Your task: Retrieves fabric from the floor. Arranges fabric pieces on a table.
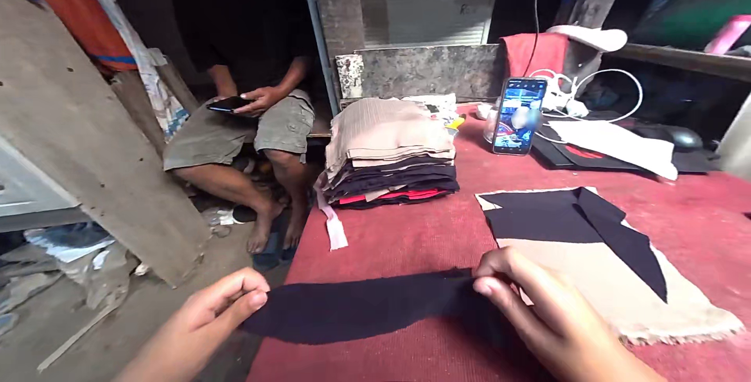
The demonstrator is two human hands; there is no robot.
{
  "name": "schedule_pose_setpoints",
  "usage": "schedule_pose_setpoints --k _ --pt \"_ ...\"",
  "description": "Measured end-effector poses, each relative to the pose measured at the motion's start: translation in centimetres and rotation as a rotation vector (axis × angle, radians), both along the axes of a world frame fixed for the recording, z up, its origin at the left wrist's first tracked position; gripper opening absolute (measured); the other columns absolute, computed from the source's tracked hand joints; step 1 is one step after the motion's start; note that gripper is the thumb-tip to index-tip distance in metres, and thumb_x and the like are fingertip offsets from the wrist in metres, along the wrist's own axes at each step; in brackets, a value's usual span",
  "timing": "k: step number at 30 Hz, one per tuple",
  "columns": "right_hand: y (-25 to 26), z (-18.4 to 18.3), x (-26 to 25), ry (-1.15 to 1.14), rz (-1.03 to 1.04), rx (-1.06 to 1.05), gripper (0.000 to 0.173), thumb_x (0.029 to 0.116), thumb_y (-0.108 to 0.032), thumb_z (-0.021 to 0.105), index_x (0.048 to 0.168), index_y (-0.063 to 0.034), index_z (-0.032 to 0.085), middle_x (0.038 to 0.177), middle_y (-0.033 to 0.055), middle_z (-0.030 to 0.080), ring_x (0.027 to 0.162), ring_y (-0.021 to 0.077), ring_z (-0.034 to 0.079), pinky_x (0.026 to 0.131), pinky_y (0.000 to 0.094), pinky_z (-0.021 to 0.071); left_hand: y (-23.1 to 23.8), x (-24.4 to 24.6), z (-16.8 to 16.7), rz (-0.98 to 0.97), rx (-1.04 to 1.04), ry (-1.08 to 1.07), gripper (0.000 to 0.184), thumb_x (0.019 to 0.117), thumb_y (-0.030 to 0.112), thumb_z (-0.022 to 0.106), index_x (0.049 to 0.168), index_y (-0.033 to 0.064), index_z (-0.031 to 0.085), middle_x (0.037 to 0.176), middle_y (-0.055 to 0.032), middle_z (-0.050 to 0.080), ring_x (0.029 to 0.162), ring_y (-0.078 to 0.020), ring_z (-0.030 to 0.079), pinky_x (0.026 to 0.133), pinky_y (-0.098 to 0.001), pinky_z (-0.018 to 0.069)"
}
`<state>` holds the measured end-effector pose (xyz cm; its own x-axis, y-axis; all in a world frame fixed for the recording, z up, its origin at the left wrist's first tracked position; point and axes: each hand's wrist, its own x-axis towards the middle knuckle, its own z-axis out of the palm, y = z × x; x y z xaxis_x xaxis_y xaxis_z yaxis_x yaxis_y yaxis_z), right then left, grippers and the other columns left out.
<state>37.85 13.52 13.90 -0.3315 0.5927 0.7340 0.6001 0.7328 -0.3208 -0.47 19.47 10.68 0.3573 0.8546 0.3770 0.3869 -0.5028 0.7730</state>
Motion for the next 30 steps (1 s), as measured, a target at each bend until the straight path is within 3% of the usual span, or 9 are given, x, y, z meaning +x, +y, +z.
schedule_pose_setpoints --k 3,8,11,13,17,22,25,28,30 --pt "-0.7 0.8 0.2 0.077 0.260 -0.112 0.017 0.1057 -0.006 0.048 0.104 0.0020 0.063 0.093 0.0133 0.067 0.093 0.0075 0.064 0.087 0.0149 0.0492 -0.4 0.6 0.2 -0.006 -0.019 -0.028 0.010 0.1001 0.008 0.055 0.101 0.0004 0.061 0.085 0.0156 0.063 0.076 0.0122 0.058 0.072 -0.0114 0.0501" --pt "-1.3 1.1 1.3 0.180 0.326 -0.196 0.020 0.1062 -0.009 0.049 0.102 0.0021 0.065 0.096 0.0101 0.065 0.093 0.0025 0.060 0.084 0.0123 0.0472 -0.7 1.3 -0.1 0.011 0.018 -0.098 0.009 0.1017 0.009 0.055 0.109 0.0061 0.060 0.091 0.0188 0.066 0.079 0.0119 0.061 0.071 -0.0117 0.0526" --pt "-1.9 1.0 2.6 0.283 0.223 -0.213 0.018 0.1051 -0.011 0.054 0.105 -0.0001 0.068 0.100 0.0033 0.070 0.096 -0.0045 0.062 0.086 0.0118 0.0500 -0.8 0.8 -0.4 0.066 0.209 0.083 0.029 0.1026 0.021 0.058 0.101 -0.0068 0.066 0.122 -0.0181 0.059 0.121 -0.0158 0.052 0.105 -0.0324 0.0421" --pt "-2.5 1.1 4.0 0.326 0.155 -0.207 0.014 0.1036 -0.012 0.057 0.106 -0.0039 0.069 0.102 -0.0028 0.071 0.093 -0.0079 0.062 0.082 0.0109 0.0523 -1.8 2.0 1.1 0.097 0.320 0.183 0.034 0.1034 0.024 0.056 0.096 -0.0074 0.066 0.126 -0.0336 0.054 0.129 -0.0354 0.045 0.112 -0.0475 0.0328" --pt "-4.1 1.8 10.0 0.366 0.031 -0.134 0.012 0.1009 -0.028 0.063 0.109 -0.0302 0.072 0.102 -0.0205 0.071 0.092 -0.0092 0.065 0.080 0.0118 0.0552 -3.2 6.5 4.7 -0.109 0.412 0.069 0.026 0.1068 0.024 0.054 0.103 -0.0005 0.061 0.103 -0.0099 0.067 0.111 -0.0040 0.060 0.102 -0.0251 0.0467" --pt "-5.9 2.7 18.0 0.382 -0.081 -0.392 0.018 0.0971 -0.022 0.064 0.097 -0.0311 0.079 0.100 -0.0150 0.075 0.087 -0.0032 0.069 0.075 0.0169 0.0582 -2.3 15.4 7.0 -0.162 0.335 0.072 0.022 0.1002 0.023 0.061 0.102 0.0044 0.072 0.088 0.0028 0.070 0.080 0.0095 0.059 0.073 -0.0090 0.0497" --pt "-5.4 2.1 19.7 0.346 -0.339 -0.594 0.020 0.0905 -0.005 0.059 0.099 -0.0133 0.076 0.089 -0.0068 0.075 0.074 0.0017 0.068 0.066 0.0212 0.0586 0.2 19.2 5.3 -0.081 0.395 0.282 0.020 0.0985 0.029 0.059 0.101 0.0156 0.073 0.082 0.0051 0.069 0.073 -0.0030 0.064 0.066 -0.0222 0.0538" --pt "-4.0 2.0 20.9 0.141 -0.472 -0.742 0.020 0.0933 -0.002 0.063 0.110 -0.0049 0.073 0.088 0.0025 0.072 0.071 0.0076 0.066 0.068 0.0274 0.0566 0.7 21.5 5.6 -0.111 0.360 0.536 0.020 0.1014 0.019 0.059 0.107 0.0056 0.072 0.088 -0.0107 0.072 0.079 -0.0262 0.071 0.073 -0.0472 0.0580" --pt "-3.4 2.4 21.5 0.079 -0.480 -0.754 0.020 0.0940 -0.002 0.064 0.111 -0.0059 0.073 0.087 0.0031 0.073 0.070 0.0082 0.066 0.067 0.0280 0.0560 0.7 22.6 6.2 -0.110 0.359 0.659 0.021 0.1026 0.017 0.058 0.108 0.0025 0.071 0.091 -0.0151 0.072 0.084 -0.0322 0.071 0.076 -0.0519 0.0571"
